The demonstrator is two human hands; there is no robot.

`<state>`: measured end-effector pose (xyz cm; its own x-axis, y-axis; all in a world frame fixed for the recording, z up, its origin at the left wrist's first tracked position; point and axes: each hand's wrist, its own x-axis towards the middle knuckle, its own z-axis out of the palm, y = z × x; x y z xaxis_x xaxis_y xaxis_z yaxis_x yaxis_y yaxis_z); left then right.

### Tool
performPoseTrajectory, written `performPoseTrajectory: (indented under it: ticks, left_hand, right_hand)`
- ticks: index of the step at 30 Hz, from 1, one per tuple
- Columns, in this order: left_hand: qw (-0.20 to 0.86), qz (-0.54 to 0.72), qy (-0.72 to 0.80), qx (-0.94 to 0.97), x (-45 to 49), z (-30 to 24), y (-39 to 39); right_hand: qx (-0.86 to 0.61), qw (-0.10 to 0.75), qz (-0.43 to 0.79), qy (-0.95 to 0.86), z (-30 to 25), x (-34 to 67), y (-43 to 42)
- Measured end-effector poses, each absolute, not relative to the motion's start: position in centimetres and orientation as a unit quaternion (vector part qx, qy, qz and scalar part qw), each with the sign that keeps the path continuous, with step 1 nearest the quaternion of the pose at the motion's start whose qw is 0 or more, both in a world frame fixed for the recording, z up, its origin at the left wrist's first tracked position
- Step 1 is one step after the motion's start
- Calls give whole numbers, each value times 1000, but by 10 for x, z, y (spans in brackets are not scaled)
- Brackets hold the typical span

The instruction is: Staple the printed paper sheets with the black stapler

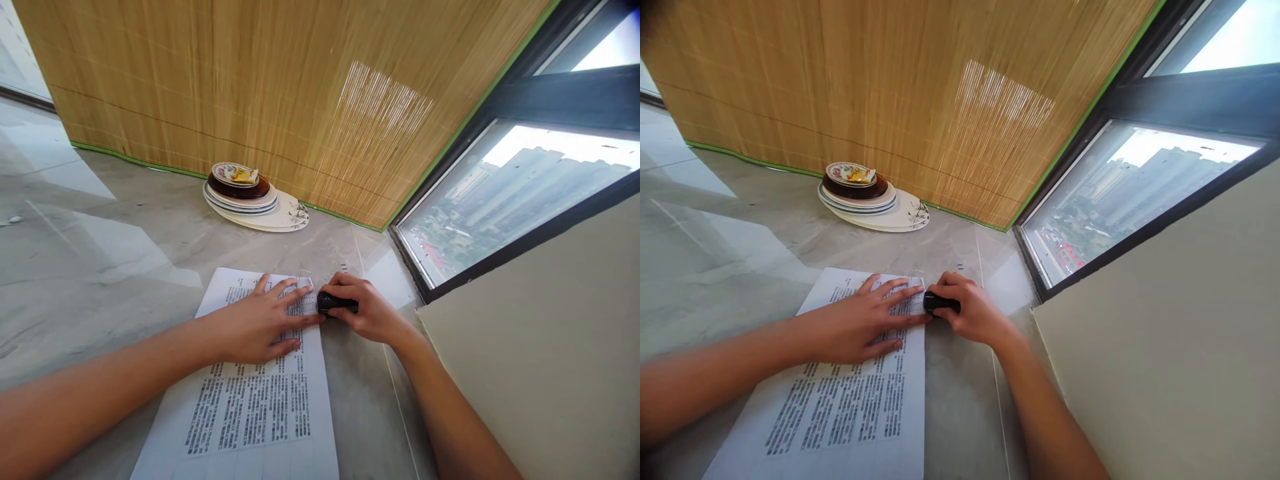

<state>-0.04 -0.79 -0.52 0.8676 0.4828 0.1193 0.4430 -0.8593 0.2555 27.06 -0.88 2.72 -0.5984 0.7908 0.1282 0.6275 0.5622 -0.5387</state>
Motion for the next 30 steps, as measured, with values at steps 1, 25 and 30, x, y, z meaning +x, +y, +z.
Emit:
performPoseTrajectory:
  ticks: [1, 25, 30]
  left_hand:
    - [109, 89, 241, 960, 0, -5, -8]
    - [104, 78, 252, 959, -2, -5, -2]
    - [95, 74, 261, 958, -3, -4, 2]
  right_hand:
    - [-415, 174, 218, -866, 27, 270, -9]
    - [-508, 116, 98, -848, 20, 328, 17]
    - [-533, 159, 99, -825, 7, 325, 24]
